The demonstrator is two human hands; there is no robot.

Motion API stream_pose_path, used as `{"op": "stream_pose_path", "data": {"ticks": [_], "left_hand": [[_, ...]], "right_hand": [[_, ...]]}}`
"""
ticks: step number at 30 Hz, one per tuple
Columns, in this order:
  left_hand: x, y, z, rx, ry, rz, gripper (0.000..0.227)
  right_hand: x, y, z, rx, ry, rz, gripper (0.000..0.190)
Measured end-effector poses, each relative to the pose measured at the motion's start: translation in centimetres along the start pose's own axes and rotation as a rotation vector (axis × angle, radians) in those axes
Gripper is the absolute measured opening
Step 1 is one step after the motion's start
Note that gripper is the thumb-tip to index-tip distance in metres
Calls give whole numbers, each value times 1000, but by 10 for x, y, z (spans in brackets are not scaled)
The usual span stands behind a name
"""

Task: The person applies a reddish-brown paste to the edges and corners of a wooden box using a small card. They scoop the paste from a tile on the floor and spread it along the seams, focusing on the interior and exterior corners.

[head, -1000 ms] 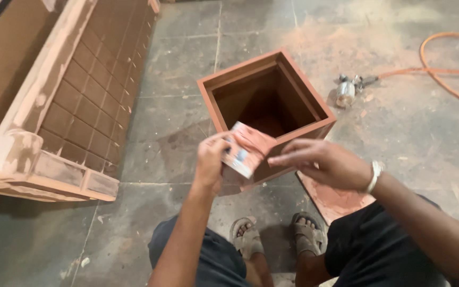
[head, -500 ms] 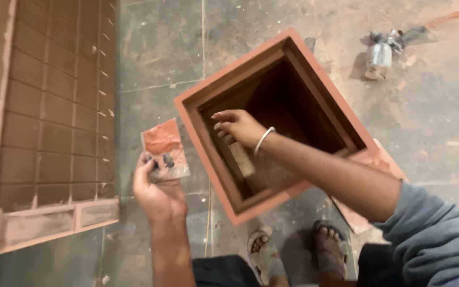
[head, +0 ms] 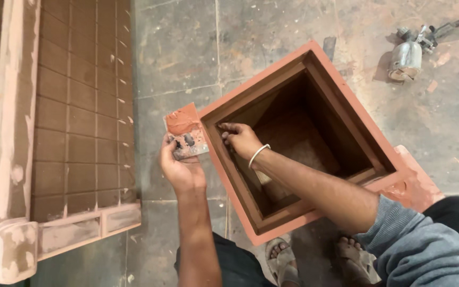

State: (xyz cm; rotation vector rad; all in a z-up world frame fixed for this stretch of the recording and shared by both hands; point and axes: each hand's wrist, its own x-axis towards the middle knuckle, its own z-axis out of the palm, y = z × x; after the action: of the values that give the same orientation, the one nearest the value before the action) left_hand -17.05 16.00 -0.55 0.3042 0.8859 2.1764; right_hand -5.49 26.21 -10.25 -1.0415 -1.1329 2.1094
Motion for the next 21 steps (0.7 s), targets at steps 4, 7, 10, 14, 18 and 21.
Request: {"op": "stream_pose_path", "data": {"ticks": [4, 7, 10, 14, 18, 21], "left_hand": [[-1, -8, -8, -22, 29, 15, 42], [-1, -10, -13, -48, 82, 21, 43], [2, -12, -11, -60, 144, -27, 45], [8, -13, -12, -37, 97, 0, 45], [12, -17, -9, 13, 44, 74, 42], [13, -16, -4, 37, 65, 85, 42]], "right_hand": [[12, 11, 1, -9, -5, -38, 40], [17, 12, 3, -61, 33, -52, 40], [13, 0, 12, -92, 93, -20, 35], [10, -24, 22, -292, 125, 38, 33], [12, -35, 3, -277, 16, -29, 34], [12, -27, -22, -332, -16, -38, 34]]}}
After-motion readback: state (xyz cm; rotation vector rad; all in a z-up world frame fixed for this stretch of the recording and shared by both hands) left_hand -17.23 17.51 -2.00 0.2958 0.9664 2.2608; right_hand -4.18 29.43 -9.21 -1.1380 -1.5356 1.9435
